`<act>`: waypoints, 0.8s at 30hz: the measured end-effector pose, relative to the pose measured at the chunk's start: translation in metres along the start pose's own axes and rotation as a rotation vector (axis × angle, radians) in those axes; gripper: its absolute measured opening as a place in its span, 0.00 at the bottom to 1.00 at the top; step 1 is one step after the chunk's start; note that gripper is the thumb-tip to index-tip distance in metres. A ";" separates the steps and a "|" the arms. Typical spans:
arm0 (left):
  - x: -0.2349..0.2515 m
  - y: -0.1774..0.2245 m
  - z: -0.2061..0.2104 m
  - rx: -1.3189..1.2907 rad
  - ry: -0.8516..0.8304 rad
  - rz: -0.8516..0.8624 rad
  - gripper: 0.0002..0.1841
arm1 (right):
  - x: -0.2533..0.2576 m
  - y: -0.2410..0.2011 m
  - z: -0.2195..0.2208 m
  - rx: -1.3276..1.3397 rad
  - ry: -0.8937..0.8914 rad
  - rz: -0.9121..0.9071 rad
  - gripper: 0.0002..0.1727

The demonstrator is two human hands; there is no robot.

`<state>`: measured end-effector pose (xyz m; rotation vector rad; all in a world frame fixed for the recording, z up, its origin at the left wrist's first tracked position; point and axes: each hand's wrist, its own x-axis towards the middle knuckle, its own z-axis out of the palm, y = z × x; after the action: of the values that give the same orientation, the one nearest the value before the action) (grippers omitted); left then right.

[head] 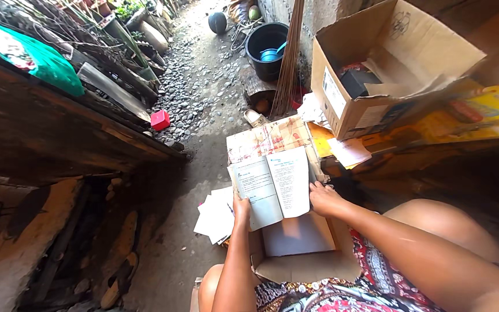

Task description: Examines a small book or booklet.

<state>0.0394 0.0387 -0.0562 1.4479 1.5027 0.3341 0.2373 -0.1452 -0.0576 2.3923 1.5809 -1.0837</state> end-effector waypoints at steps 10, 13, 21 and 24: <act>0.000 -0.002 0.000 0.003 -0.009 0.002 0.35 | -0.004 0.002 -0.003 0.113 0.079 0.099 0.26; -0.002 -0.001 0.001 -0.001 0.001 0.002 0.34 | -0.006 0.002 -0.005 0.234 0.119 0.205 0.31; -0.001 -0.004 0.001 0.001 0.002 0.025 0.36 | 0.004 0.009 -0.003 0.539 0.088 0.395 0.42; -0.002 -0.003 0.001 -0.005 0.006 0.015 0.36 | 0.008 0.012 -0.003 0.587 0.059 0.399 0.34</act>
<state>0.0380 0.0357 -0.0582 1.4555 1.4952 0.3511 0.2509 -0.1432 -0.0638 2.9348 0.7922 -1.5459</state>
